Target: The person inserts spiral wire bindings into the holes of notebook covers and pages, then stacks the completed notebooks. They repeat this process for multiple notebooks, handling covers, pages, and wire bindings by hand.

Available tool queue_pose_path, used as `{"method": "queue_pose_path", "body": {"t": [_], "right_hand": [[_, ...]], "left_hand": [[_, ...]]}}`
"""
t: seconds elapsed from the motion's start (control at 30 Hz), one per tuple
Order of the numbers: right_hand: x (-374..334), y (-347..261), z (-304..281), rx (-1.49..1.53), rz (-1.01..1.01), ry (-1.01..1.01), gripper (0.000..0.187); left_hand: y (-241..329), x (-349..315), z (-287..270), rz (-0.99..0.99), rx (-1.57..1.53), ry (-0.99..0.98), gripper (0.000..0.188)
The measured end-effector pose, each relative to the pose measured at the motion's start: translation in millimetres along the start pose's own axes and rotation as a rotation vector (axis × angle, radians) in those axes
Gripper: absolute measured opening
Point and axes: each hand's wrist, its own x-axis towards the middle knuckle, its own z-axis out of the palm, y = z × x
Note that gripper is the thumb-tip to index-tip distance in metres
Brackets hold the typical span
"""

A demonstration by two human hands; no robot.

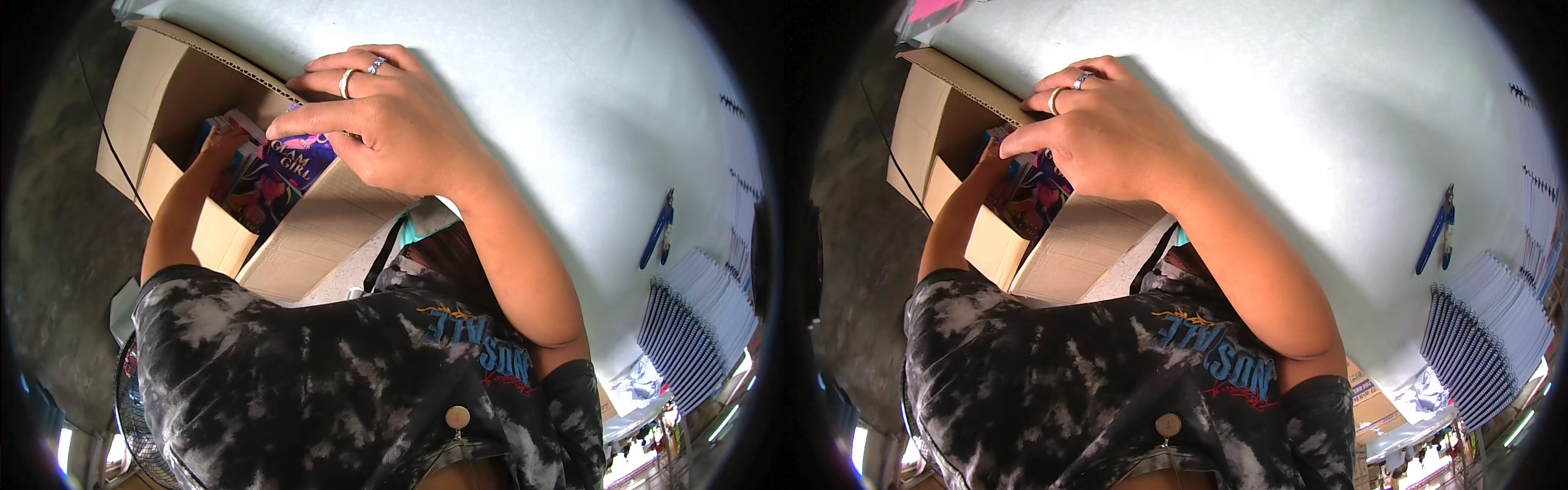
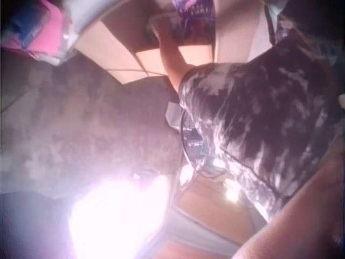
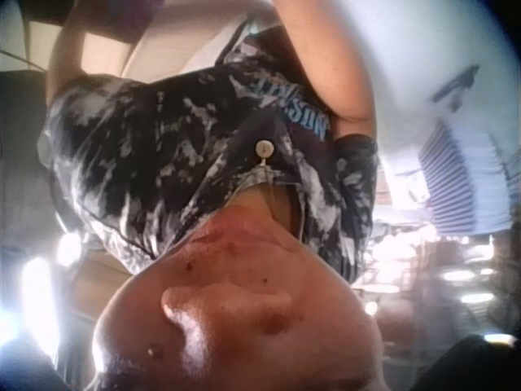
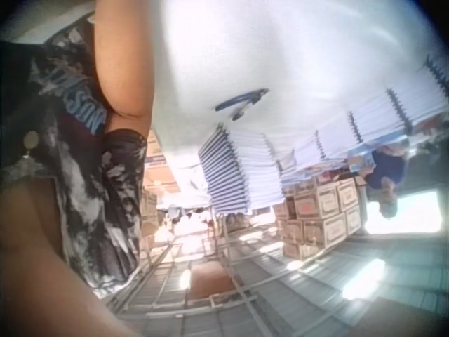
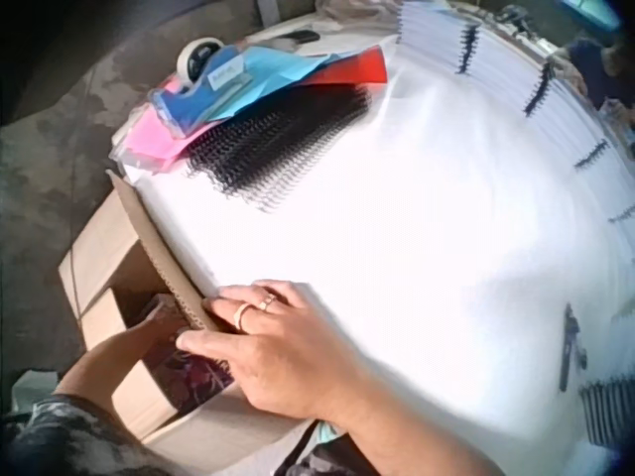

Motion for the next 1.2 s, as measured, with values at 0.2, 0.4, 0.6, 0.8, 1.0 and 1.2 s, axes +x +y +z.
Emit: {"method": "queue_pose_path", "body": {"t": [0.2,0.4,0.6,0.8,1.0,1.2], "right_hand": [[-2.0,1.7,0.3,-0.012,0.009,-0.016,0.038],[-2.3,1.4,0.7,0.005,0.018,-0.003,0.033],[-2.7,-1.6,1.4,0.045,0.011,-0.026,0.034],[-3.7,11.3,9.0,0.015,-0.006,0.011,0.037],[-5.4,36.1,12.3,-0.067,0.026,-0.088,0.035],[10.6,28.0,5.1,-0.033,0.087,-0.077,0.073]], "left_hand": [[-6.8,-23.0,-38.7,-0.024,-0.017,-0.096,0.074],[1.2,-28.8,-58.8,-0.046,-0.027,-0.04,0.074],[-20.8,-18.4,9.6,0.089,0.016,0.219,0.07],[-20.1,-74.5,-98.5,-0.095,-0.143,0.138,0.068],[-23.1,-138.1,-133.0,-0.399,-0.466,0.737,0.069],[22.2,-274.7,-260.6,-0.356,-0.215,1.061,0.061]]}}
